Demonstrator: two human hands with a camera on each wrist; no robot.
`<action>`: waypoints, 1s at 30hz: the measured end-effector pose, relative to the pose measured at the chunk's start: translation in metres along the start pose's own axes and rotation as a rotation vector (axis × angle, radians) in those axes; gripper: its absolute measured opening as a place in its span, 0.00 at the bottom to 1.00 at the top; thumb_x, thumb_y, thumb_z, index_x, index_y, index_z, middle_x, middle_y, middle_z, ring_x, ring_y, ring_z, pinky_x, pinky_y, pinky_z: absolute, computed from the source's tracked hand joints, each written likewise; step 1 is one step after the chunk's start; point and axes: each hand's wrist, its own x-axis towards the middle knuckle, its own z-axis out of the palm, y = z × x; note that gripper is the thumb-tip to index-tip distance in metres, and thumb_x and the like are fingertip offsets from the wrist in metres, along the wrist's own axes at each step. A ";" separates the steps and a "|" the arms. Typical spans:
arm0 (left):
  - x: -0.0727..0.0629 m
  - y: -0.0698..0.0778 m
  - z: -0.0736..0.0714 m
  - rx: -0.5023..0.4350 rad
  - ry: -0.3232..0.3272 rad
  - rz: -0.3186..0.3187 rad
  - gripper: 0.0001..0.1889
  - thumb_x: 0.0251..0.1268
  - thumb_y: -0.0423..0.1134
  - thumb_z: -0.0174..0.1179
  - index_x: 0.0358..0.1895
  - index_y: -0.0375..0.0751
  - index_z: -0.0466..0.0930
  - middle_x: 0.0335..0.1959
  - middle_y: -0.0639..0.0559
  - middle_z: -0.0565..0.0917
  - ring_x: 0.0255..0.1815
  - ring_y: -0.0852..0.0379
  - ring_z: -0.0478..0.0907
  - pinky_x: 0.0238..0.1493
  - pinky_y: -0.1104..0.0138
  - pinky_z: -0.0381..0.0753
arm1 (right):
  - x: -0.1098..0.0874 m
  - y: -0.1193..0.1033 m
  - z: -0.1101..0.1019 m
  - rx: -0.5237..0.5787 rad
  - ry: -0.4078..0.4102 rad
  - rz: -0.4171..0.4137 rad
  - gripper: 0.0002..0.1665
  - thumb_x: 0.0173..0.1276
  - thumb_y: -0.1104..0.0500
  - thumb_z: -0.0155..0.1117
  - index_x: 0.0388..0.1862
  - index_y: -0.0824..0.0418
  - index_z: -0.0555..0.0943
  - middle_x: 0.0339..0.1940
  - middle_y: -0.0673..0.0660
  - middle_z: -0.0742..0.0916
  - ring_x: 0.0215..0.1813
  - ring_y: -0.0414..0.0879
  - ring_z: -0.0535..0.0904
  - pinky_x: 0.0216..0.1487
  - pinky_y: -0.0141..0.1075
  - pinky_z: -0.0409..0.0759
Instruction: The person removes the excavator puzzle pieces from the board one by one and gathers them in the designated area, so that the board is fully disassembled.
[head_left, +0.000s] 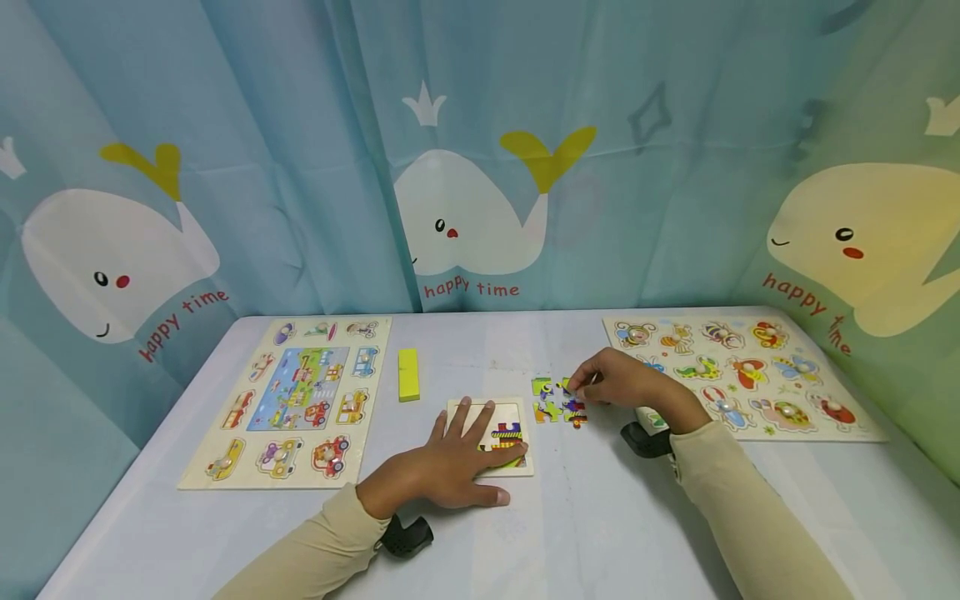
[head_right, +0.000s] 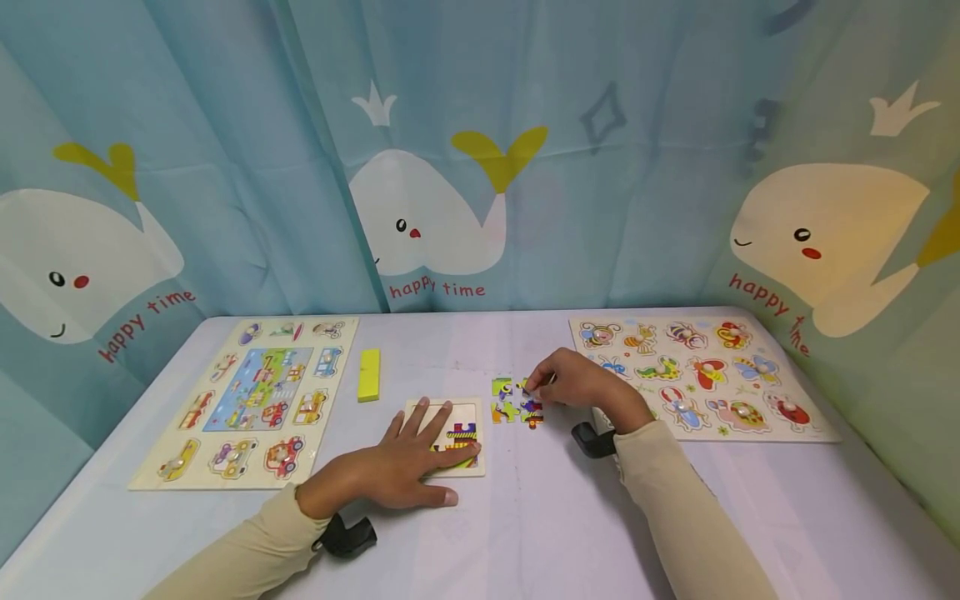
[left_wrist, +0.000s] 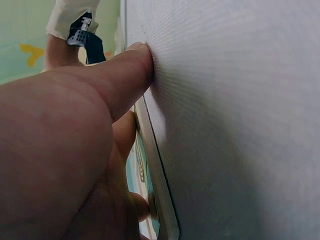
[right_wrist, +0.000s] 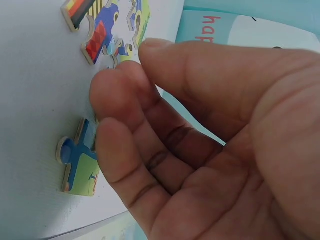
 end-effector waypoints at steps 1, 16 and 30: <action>0.000 0.000 0.000 0.000 0.000 0.000 0.33 0.68 0.64 0.52 0.75 0.71 0.55 0.79 0.43 0.36 0.76 0.37 0.24 0.69 0.39 0.33 | 0.000 0.000 0.000 -0.004 0.002 0.002 0.07 0.64 0.71 0.62 0.39 0.69 0.85 0.31 0.54 0.85 0.28 0.43 0.73 0.29 0.37 0.73; 0.001 -0.001 0.001 0.011 -0.014 0.000 0.33 0.68 0.65 0.50 0.75 0.73 0.53 0.79 0.43 0.35 0.76 0.38 0.23 0.69 0.39 0.32 | 0.009 -0.013 0.016 -0.008 0.046 -0.061 0.08 0.67 0.70 0.60 0.41 0.69 0.85 0.33 0.54 0.86 0.29 0.43 0.74 0.33 0.38 0.74; 0.001 -0.001 0.000 0.019 -0.023 0.003 0.33 0.69 0.65 0.48 0.76 0.72 0.52 0.79 0.42 0.34 0.75 0.37 0.22 0.68 0.38 0.33 | 0.013 -0.029 0.037 0.070 0.033 -0.158 0.08 0.68 0.68 0.60 0.43 0.68 0.85 0.33 0.55 0.87 0.25 0.42 0.74 0.25 0.34 0.73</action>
